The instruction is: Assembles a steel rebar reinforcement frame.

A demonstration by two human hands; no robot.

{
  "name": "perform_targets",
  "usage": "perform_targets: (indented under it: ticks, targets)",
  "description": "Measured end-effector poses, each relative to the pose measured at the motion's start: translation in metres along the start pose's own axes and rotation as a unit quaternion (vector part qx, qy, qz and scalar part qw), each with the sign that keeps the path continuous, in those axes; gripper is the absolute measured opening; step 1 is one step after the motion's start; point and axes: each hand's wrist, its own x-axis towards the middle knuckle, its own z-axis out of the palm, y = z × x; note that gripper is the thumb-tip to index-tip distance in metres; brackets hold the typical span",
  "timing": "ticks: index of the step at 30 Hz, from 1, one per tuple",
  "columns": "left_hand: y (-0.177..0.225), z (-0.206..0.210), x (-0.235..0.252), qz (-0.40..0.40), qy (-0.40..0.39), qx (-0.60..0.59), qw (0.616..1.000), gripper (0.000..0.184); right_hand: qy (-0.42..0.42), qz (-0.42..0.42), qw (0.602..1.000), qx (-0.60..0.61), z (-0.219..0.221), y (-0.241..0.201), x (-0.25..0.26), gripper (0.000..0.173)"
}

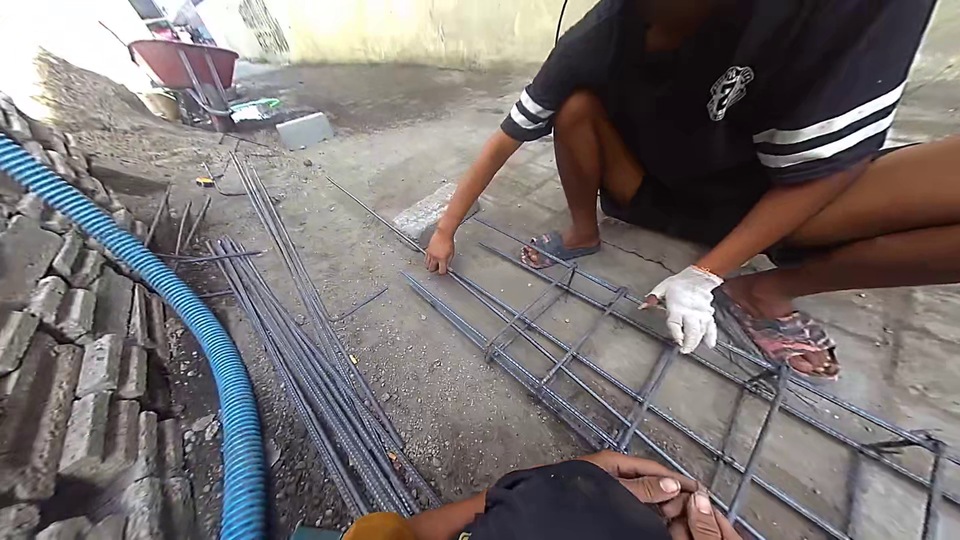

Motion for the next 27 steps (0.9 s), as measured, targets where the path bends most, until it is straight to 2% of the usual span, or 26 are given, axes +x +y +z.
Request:
perform_targets:
  ticks: [3,5,9,15,21,27]
  targets:
    - [-0.013,-0.005,0.006,-0.024,0.012,-0.019,0.999,0.025,0.024,0.016,0.998,-0.062,0.006,-0.004,-0.005,0.035]
    - [-0.02,-0.009,0.01,-0.021,0.017,-0.026,0.999,0.023,0.007,0.013,0.997,-0.081,0.005,0.001,-0.004,0.035]
    - [-0.026,-0.016,0.014,-0.013,0.025,-0.034,0.999,0.019,0.001,0.055,0.998,-0.02,0.009,0.004,-0.003,0.037]
    - [-0.021,-0.018,0.013,-0.009,0.065,-0.015,0.998,0.019,0.022,0.129,0.99,0.055,0.023,-0.006,-0.006,0.051]
    - [-0.015,-0.013,0.011,0.005,0.094,-0.039,0.995,0.019,-0.006,0.136,0.984,0.115,0.027,0.005,-0.007,0.051]
    - [-0.019,-0.013,0.011,0.033,0.098,-0.07,0.992,0.016,-0.045,0.121,0.964,0.234,0.025,0.014,-0.008,0.053]
